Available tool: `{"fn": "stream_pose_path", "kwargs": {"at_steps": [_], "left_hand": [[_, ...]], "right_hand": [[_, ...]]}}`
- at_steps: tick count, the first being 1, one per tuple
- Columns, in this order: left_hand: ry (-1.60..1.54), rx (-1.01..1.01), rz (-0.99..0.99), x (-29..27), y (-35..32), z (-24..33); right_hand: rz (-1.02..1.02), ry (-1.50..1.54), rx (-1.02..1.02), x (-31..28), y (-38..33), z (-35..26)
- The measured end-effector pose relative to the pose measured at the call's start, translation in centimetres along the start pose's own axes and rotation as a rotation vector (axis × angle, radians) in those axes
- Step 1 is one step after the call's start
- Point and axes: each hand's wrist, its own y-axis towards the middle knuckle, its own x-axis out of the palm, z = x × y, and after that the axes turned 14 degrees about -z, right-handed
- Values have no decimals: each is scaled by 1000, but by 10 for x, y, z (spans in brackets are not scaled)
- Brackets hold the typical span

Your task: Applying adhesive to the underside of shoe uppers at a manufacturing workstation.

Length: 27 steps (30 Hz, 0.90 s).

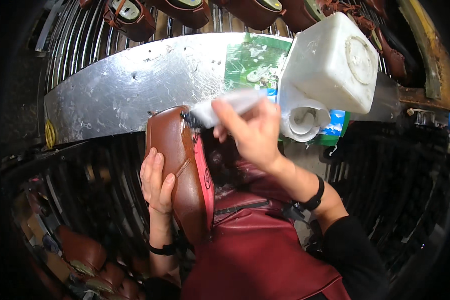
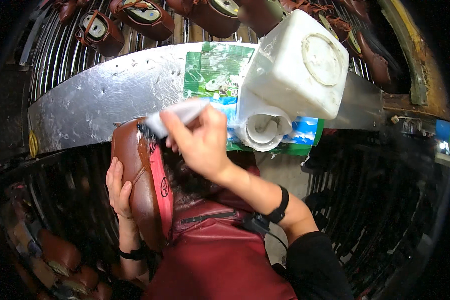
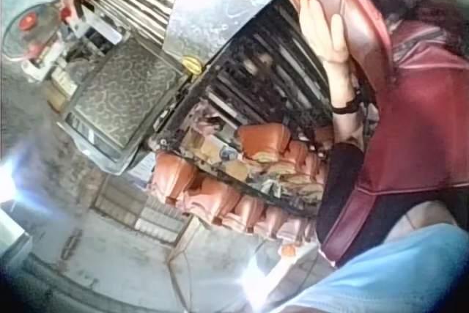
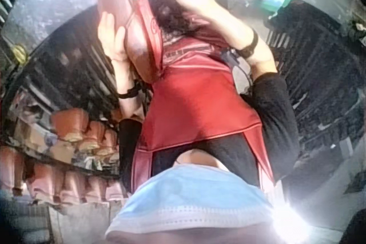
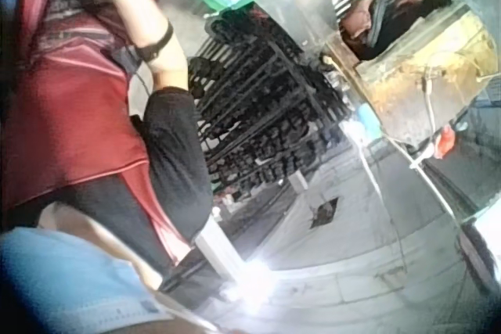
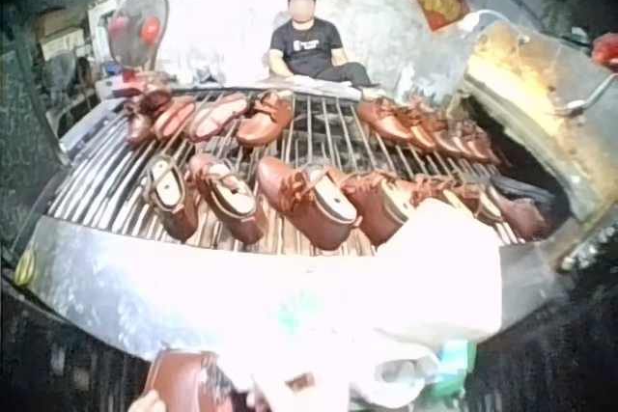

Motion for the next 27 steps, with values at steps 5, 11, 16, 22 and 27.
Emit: {"fn": "stream_pose_path", "kwargs": {"at_steps": [5,11,16,22,27], "left_hand": [[4,-18,5,-6,2,5],[4,6,49,-4,8,2],[27,61,113,1,8,-4],[34,74,137,1,14,2],[68,51,115,-4,21,15]], "right_hand": [[-6,77,96,-5,20,-11],[-187,63,189,-3,-64,-28],[-397,-220,-221,4,-106,-45],[-850,-392,-387,8,-159,-75],[-309,-32,117,1,-128,-98]]}}
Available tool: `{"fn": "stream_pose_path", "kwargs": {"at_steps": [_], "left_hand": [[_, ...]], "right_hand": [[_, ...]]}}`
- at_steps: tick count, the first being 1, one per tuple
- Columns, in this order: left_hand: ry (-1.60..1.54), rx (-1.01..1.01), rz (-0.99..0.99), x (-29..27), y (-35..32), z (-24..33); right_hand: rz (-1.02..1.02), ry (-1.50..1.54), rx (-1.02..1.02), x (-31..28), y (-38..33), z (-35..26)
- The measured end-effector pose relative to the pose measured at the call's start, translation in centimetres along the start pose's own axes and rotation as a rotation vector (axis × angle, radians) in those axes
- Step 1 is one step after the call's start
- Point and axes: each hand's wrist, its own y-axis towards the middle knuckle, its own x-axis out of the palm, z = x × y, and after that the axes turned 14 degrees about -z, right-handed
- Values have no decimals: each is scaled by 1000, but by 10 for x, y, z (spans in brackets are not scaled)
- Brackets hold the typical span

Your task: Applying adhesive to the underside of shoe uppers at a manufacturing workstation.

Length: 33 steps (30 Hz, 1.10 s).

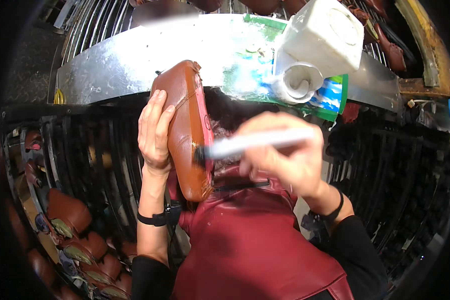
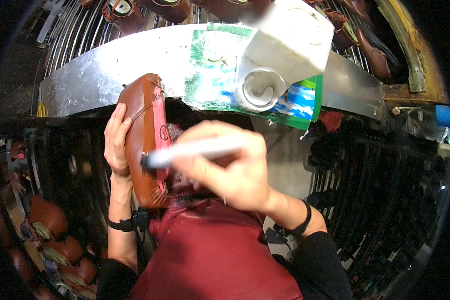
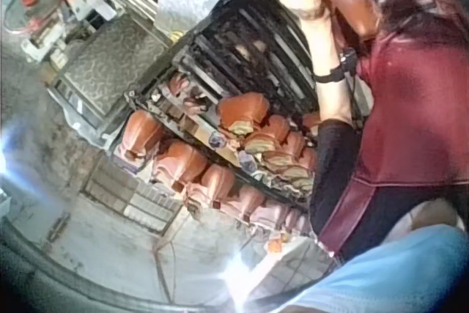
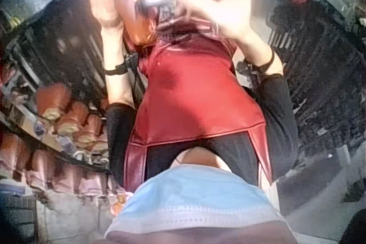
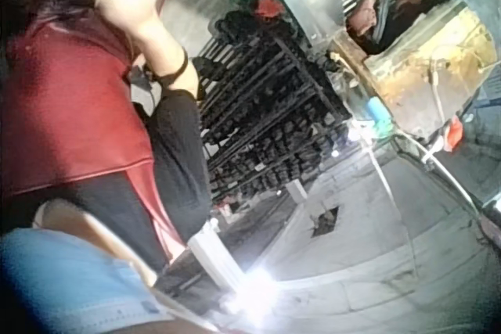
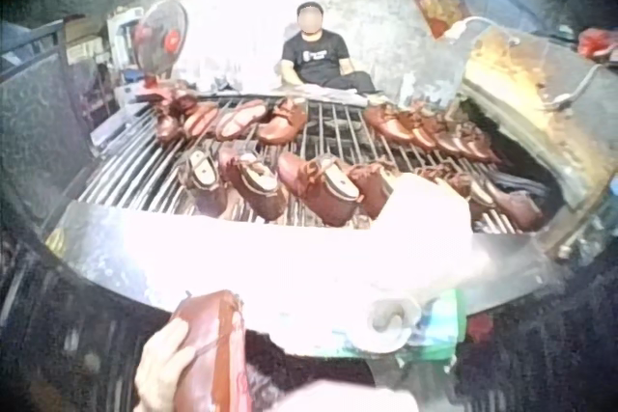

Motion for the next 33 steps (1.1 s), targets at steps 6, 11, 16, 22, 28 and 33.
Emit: {"fn": "stream_pose_path", "kwargs": {"at_steps": [6,11,16,22,28,33], "left_hand": [[14,-89,-45,-7,12,8],[22,-181,-95,-23,35,12],[-83,-288,-174,-40,71,9],[-287,-371,-294,-70,118,-6],[-571,-395,-415,-67,138,-41],[-1371,-908,39,-23,105,-87]], "right_hand": [[-101,-179,-235,0,5,10],[-272,-437,-420,6,14,-30],[-272,-563,-484,-1,32,-56],[-302,-572,-635,-25,77,-69],[-189,-519,-680,-66,112,-33],[242,-476,-278,-79,67,25]]}}
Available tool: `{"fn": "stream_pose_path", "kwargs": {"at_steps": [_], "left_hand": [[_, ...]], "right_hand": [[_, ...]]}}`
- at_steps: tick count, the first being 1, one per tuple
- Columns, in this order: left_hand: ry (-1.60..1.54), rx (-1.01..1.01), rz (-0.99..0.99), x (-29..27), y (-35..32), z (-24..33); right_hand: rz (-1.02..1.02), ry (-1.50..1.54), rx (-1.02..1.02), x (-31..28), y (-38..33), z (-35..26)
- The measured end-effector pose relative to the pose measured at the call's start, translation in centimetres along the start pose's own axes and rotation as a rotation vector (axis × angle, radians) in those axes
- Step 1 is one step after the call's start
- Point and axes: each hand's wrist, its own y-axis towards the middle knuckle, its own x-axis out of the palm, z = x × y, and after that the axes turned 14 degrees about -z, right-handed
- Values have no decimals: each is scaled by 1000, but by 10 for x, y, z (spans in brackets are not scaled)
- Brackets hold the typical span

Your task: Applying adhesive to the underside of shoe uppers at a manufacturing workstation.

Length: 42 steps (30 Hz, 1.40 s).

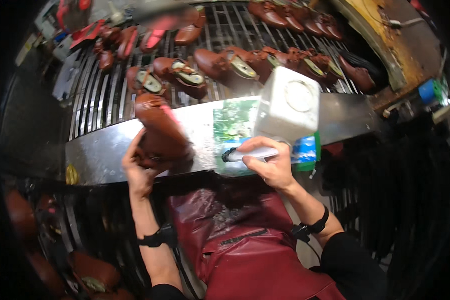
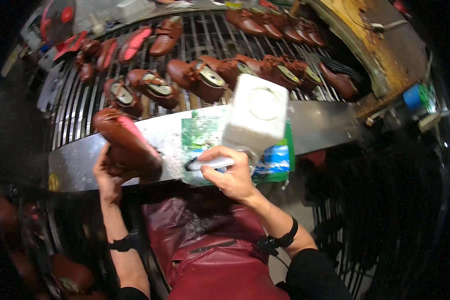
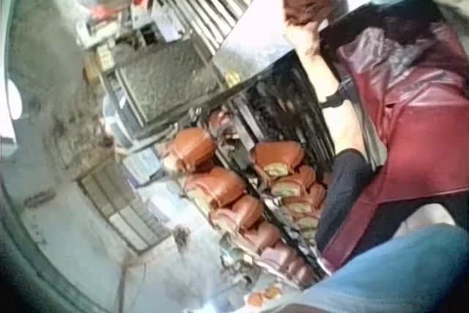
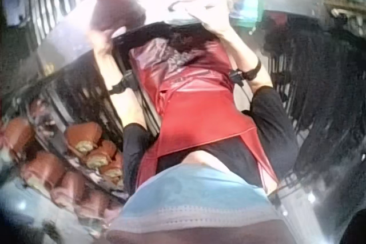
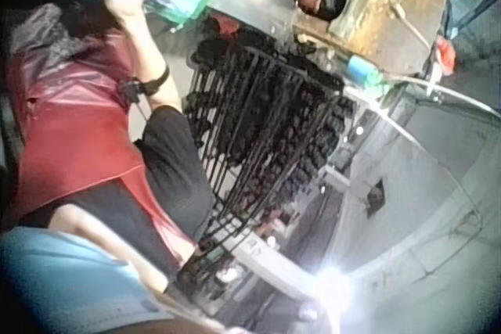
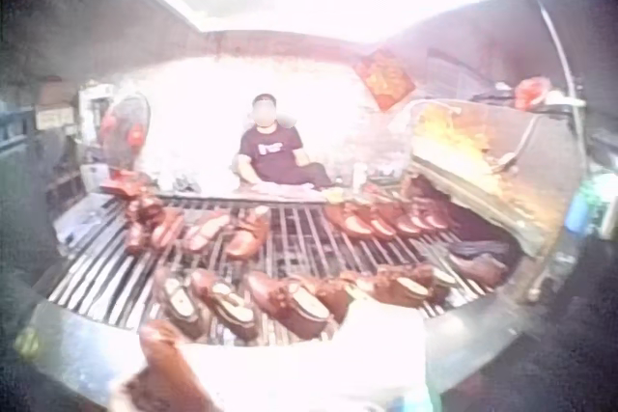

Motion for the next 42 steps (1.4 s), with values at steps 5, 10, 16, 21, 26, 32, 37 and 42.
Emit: {"fn": "stream_pose_path", "kwargs": {"at_steps": [5,10,16,21,26,32,37,42], "left_hand": [[57,499,-161,10,-73,-10],[-210,262,-161,-6,-115,-84],[-141,70,-116,22,-138,-94],[-142,17,-206,36,-143,-78],[-258,1,-290,47,-136,-67],[-262,-1,-295,45,-129,-68],[-313,43,-327,38,-122,-63],[-321,98,-298,46,-118,-58]], "right_hand": [[514,45,-22,-22,-57,-23],[591,-16,168,-18,-61,18],[666,450,245,-13,-59,9],[396,940,264,-20,-30,-17],[195,857,204,-4,-24,-23],[-25,460,107,28,-75,-44],[-200,317,-54,49,-102,-63],[-180,352,41,39,-91,-76]]}}
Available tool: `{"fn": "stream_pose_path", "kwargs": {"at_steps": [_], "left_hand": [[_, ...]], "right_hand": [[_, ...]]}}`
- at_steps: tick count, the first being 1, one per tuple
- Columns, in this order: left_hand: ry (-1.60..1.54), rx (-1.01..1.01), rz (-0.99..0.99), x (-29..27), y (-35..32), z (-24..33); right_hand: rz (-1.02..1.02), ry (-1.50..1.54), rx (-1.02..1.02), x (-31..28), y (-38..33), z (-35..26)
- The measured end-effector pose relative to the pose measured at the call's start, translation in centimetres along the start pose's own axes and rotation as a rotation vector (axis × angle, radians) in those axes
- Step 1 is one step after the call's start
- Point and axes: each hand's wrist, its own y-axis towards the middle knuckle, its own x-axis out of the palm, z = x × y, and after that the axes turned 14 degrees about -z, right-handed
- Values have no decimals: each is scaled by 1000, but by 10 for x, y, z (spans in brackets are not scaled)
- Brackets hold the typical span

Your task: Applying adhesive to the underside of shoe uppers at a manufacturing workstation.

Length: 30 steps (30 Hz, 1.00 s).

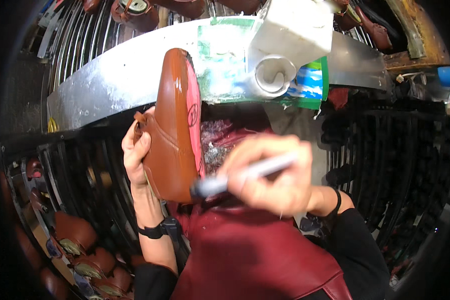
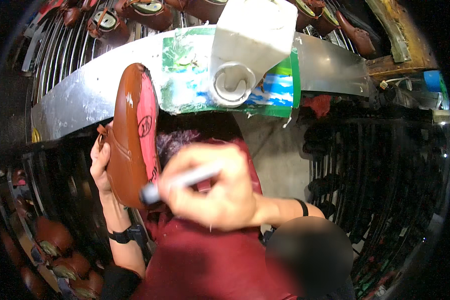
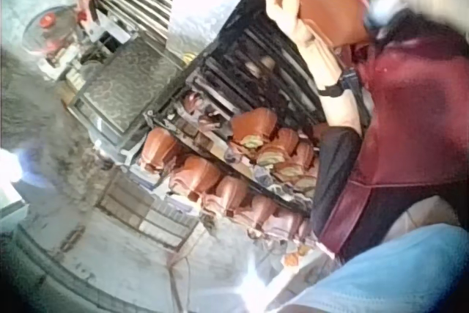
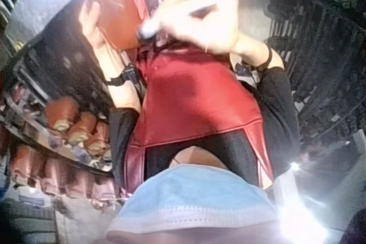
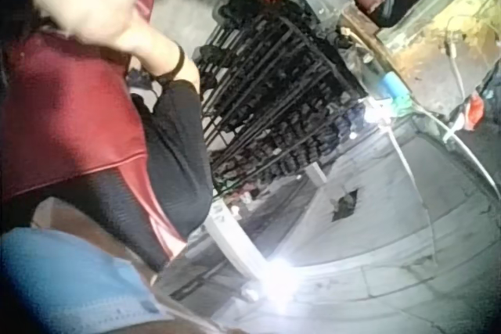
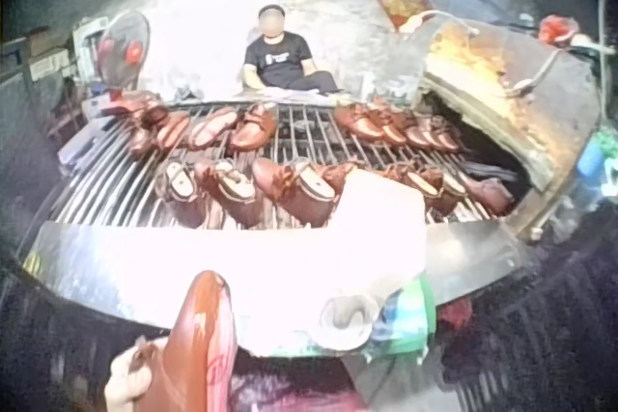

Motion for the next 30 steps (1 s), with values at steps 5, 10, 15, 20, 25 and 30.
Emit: {"fn": "stream_pose_path", "kwargs": {"at_steps": [5,10,15,20,25,30], "left_hand": [[-8,-2,128,3,-4,8],[-111,-72,168,3,-4,13],[-481,63,239,43,4,14],[983,-178,346,57,0,8],[903,127,348,63,7,-12],[889,195,281,45,7,-33]], "right_hand": [[-23,-148,-82,0,4,9],[-141,-226,-256,-6,14,-8],[-228,-196,-212,-15,35,-33],[-330,-181,-315,-30,65,-39],[-221,53,-457,-28,86,-21],[-153,-101,-234,-62,106,-6]]}}
